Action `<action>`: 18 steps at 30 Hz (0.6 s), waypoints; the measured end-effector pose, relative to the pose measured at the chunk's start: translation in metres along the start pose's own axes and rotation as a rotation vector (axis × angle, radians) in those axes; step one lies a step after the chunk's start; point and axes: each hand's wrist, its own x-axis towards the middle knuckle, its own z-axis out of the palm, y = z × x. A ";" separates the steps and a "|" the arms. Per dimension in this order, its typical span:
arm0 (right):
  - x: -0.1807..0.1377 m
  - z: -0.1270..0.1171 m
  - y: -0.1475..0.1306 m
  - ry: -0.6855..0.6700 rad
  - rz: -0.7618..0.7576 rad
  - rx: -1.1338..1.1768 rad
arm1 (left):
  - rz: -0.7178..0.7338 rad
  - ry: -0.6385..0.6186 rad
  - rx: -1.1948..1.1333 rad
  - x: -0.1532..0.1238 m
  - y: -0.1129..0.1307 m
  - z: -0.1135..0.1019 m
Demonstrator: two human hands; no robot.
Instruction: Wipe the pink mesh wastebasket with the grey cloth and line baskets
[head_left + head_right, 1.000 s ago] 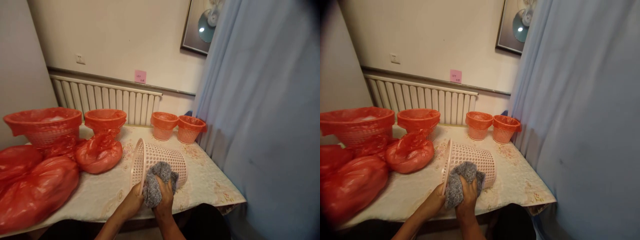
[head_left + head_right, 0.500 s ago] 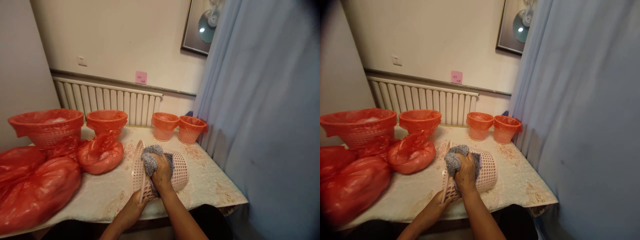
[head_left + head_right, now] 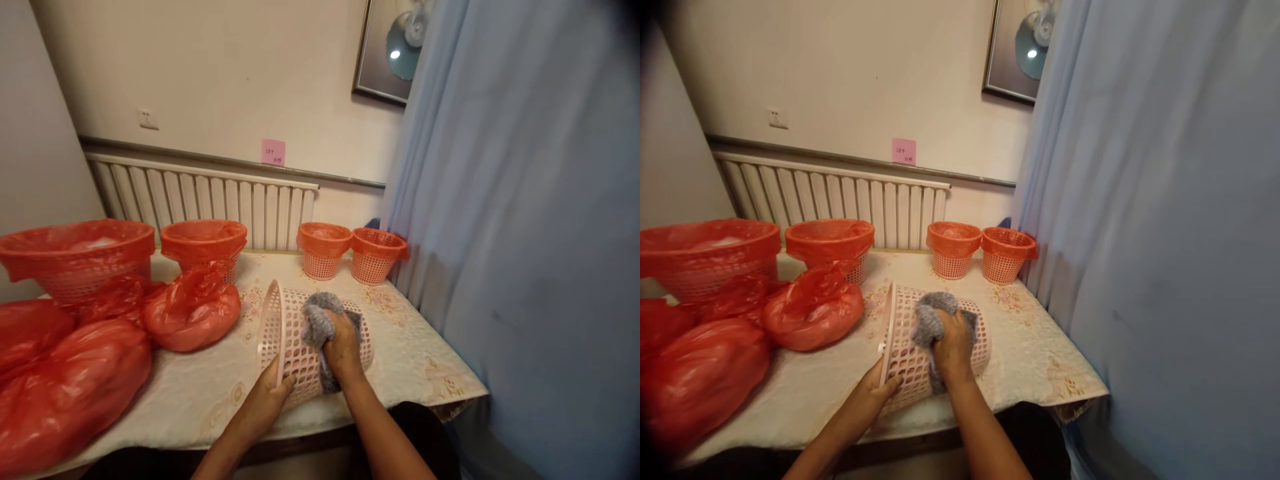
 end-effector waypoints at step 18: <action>-0.102 0.028 0.014 0.223 0.097 -0.047 | 0.055 -0.055 0.011 0.006 -0.012 0.002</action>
